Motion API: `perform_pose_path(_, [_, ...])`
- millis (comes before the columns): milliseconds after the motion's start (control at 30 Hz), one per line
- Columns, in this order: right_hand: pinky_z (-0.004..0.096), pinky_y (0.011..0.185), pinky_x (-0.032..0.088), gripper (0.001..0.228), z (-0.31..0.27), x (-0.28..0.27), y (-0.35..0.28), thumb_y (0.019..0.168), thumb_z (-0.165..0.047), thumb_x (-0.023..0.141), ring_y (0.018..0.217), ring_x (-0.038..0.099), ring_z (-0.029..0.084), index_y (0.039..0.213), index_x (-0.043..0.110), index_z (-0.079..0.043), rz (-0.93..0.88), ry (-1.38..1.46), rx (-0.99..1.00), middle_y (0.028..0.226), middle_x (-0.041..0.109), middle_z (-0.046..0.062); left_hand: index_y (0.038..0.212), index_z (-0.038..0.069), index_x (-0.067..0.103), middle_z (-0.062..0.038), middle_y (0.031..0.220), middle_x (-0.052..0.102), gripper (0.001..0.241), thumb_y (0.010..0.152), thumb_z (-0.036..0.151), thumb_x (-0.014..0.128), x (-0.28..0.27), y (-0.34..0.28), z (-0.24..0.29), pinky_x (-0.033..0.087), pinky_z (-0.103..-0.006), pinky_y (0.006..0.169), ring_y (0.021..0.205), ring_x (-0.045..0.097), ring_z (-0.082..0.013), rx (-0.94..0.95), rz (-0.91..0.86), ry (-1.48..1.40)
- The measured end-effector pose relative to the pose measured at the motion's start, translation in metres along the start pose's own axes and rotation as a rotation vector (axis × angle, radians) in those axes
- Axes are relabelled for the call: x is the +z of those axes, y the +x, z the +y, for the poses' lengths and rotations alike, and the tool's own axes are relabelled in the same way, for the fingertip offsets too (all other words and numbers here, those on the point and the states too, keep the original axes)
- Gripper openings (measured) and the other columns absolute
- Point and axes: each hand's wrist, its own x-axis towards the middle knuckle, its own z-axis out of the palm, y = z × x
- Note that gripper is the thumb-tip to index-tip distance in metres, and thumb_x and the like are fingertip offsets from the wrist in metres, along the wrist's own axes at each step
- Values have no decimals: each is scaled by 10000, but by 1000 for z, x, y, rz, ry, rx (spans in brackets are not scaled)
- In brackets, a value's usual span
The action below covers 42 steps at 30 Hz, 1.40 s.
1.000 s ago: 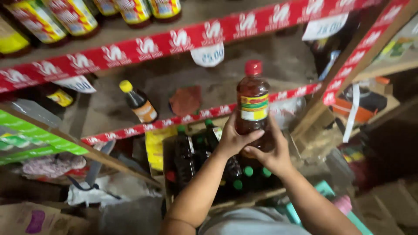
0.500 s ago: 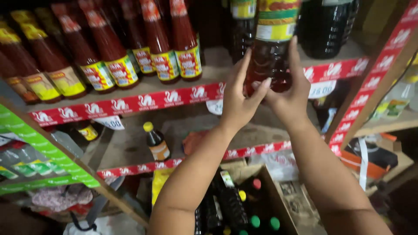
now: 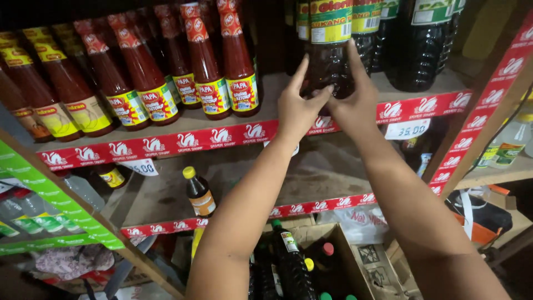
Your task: Organizing and stocking plastic bottles of condiments and sauces on wooden shelves in a grocery store.
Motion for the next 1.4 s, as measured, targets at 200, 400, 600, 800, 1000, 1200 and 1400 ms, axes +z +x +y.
perform_pose_path(200, [375,1119,549,965,17,8,-3,847,41,803,1339,670,267,1663,298,-72,44,-35,-19,1484,635,195,1514,85,502,-190,1223,752,871,738,169,890,-1,13,-8,578,-336,961,1122,726,-202,31,29,136])
perform_pose_path(400, [389,1128,543,1002,21,9,-2,842,10,808,1358,658,297,1670,254,-102,24,-47,1,1496,612,208,1559,32,339,-171,1356,664,1091,641,101,926,5,38,-40,500,-337,1045,1230,642,-222,-78,-49,-27])
perform_pose_path(600, [404,1121,522,1012,24,17,1,829,-33,829,1374,628,331,1659,256,-110,16,-136,7,1514,584,226,1580,9,325,-171,1406,619,1043,685,-38,858,5,49,-60,511,-348,1058,1260,619,-229,-185,-176,-293])
perform_pose_path(800, [434,1117,506,996,31,26,4,857,-51,784,1379,601,381,1667,208,-117,0,-202,34,1491,578,252,1580,-4,308,-153,1408,623,1011,723,-19,844,8,50,-72,502,-330,1059,1258,617,-204,-219,-126,-244])
perform_pose_path(1000, [458,1044,531,995,38,27,-5,897,-62,738,1318,626,430,1683,130,-114,-33,-249,82,1446,603,268,1542,23,442,-152,1336,709,860,780,106,832,2,31,-53,542,-300,1014,1191,678,-183,-202,-69,-90])
perform_pose_path(1200, [510,1047,464,980,56,33,-25,949,-226,804,1231,578,452,1655,153,-30,-35,-478,128,1358,604,250,1509,95,500,-198,1334,639,809,794,108,878,4,3,-52,497,-393,1086,1257,613,-353,92,93,333])
perform_pose_path(1400, [521,1206,344,757,-6,10,-84,957,-175,806,1402,441,456,1574,387,-43,33,-537,-141,1515,467,281,1564,156,448,-176,1471,530,700,941,-18,715,-20,-83,-8,425,-379,1216,1423,486,-320,315,54,273])
